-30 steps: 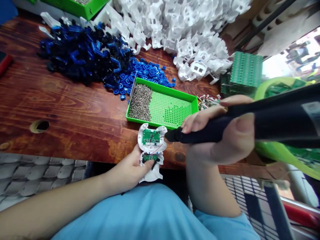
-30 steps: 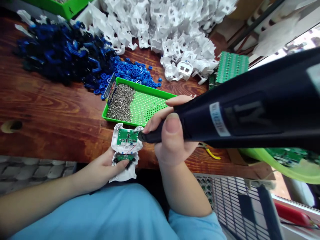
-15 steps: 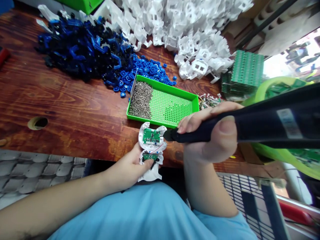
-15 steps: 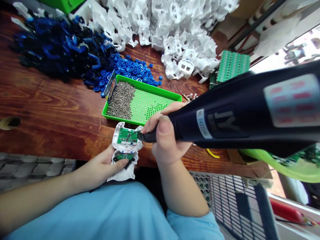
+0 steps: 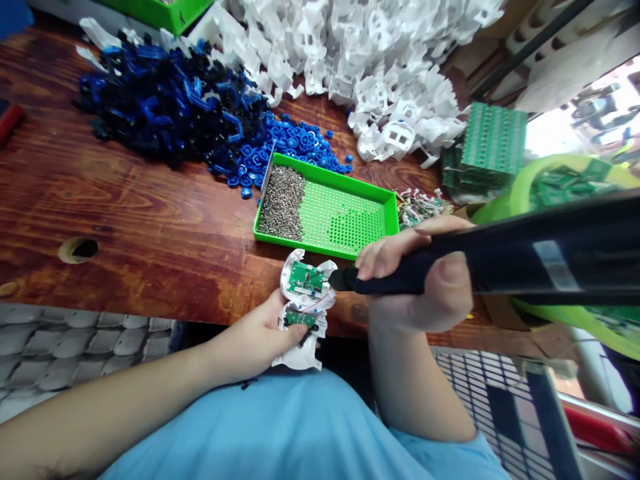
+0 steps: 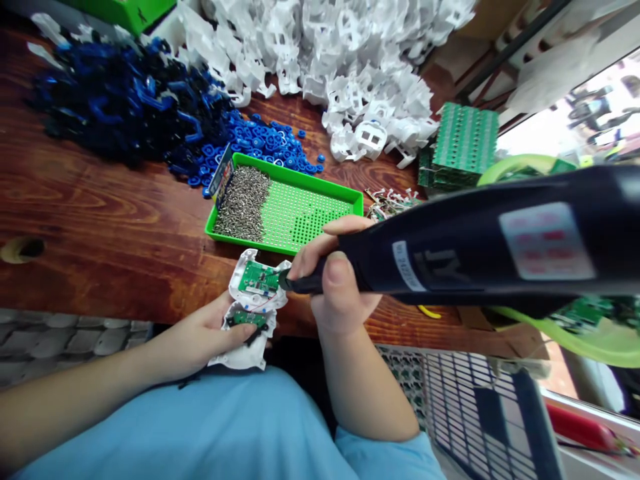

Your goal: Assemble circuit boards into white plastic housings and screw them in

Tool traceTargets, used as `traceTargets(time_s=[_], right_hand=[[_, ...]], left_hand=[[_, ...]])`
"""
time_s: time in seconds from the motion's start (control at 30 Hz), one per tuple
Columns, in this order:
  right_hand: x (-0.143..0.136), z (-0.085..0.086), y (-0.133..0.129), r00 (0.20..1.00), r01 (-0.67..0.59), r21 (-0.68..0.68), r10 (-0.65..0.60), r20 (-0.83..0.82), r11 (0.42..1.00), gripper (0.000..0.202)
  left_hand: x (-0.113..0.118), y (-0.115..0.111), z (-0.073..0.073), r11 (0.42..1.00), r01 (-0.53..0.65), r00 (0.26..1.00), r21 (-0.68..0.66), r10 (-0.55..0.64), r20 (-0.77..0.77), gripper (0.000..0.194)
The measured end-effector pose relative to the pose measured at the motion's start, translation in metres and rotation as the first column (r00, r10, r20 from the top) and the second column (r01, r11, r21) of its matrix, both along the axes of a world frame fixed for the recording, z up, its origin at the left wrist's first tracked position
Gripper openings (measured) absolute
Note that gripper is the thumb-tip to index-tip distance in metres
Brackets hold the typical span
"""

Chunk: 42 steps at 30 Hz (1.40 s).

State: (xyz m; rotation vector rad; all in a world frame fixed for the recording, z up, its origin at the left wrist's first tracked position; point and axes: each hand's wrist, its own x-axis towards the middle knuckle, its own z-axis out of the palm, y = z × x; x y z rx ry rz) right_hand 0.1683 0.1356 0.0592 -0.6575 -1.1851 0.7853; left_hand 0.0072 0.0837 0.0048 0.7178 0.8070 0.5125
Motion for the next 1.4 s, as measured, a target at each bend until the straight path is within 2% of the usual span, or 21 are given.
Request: traceTargets(time_s=[0.13,0.2,0.3,0.47,0.6,0.8,1.0,1.1,1.2,1.3,1.37,1.4], right_hand=[[0.006,0.015,0.009,0.998,0.07,0.075,-0.071,-0.002,0.995,0.018],[0.005,0.018,0.02,0.99,0.139,0.104,-0.137,-0.024,0.985,0.016],[0.0,0.008,0.043,0.973,0.231,0.152,-0.228,-0.035,0.961,0.011],[-0.008,-0.016,0.067,0.974,0.225,0.125,-0.226,-0.002,0.966,0.011],[-0.008,-0.022,0.069,0.961,0.263,0.108,-0.271,0.062,0.959,0.015],[-0.007,-0.021,0.066,0.935,0.298,0.101,-0.311,0.171,0.949,0.016],[-0.007,-0.025,0.065,0.934,0.291,0.103,-0.306,0.182,0.951,0.015],[-0.008,-0.027,0.068,0.938,0.307,0.108,-0.32,0.137,0.946,0.014],[-0.009,-0.018,0.065,0.935,0.349,0.109,-0.354,0.024,0.931,0.009],[-0.002,0.008,0.044,0.912,0.409,0.128,-0.408,-0.038,0.904,0.005],[0.006,0.03,0.019,0.93,0.364,0.116,-0.367,0.001,0.924,0.013],[0.009,0.04,0.004,0.959,0.278,0.033,-0.28,0.054,0.96,0.014]], left_hand=[[-0.001,0.004,0.002,0.999,0.019,1.0,-0.046,-0.019,-0.005,0.059],[-0.001,0.005,0.001,0.997,0.025,1.0,-0.076,-0.025,0.0,0.059],[0.0,0.006,0.0,0.994,0.016,1.0,-0.107,-0.017,-0.005,0.054],[0.002,0.006,0.002,0.99,0.003,1.0,-0.14,-0.001,0.013,0.054],[0.002,0.006,0.003,0.99,-0.001,1.0,-0.138,0.002,0.004,0.053],[0.0,0.006,0.003,0.989,-0.005,1.0,-0.146,0.008,0.026,0.05],[0.002,0.007,0.004,0.987,-0.012,0.998,-0.159,0.02,0.053,0.046],[0.003,0.008,0.005,0.985,-0.018,0.998,-0.171,0.029,0.057,0.045],[0.003,0.007,0.004,0.984,-0.029,0.998,-0.176,0.039,0.055,0.043],[0.002,0.005,0.002,0.986,-0.033,0.998,-0.161,0.041,0.046,0.043],[0.001,0.005,0.001,0.99,-0.032,0.999,-0.139,0.037,0.035,0.045],[0.0,0.005,0.001,0.992,-0.03,0.999,-0.125,0.034,0.028,0.046]])
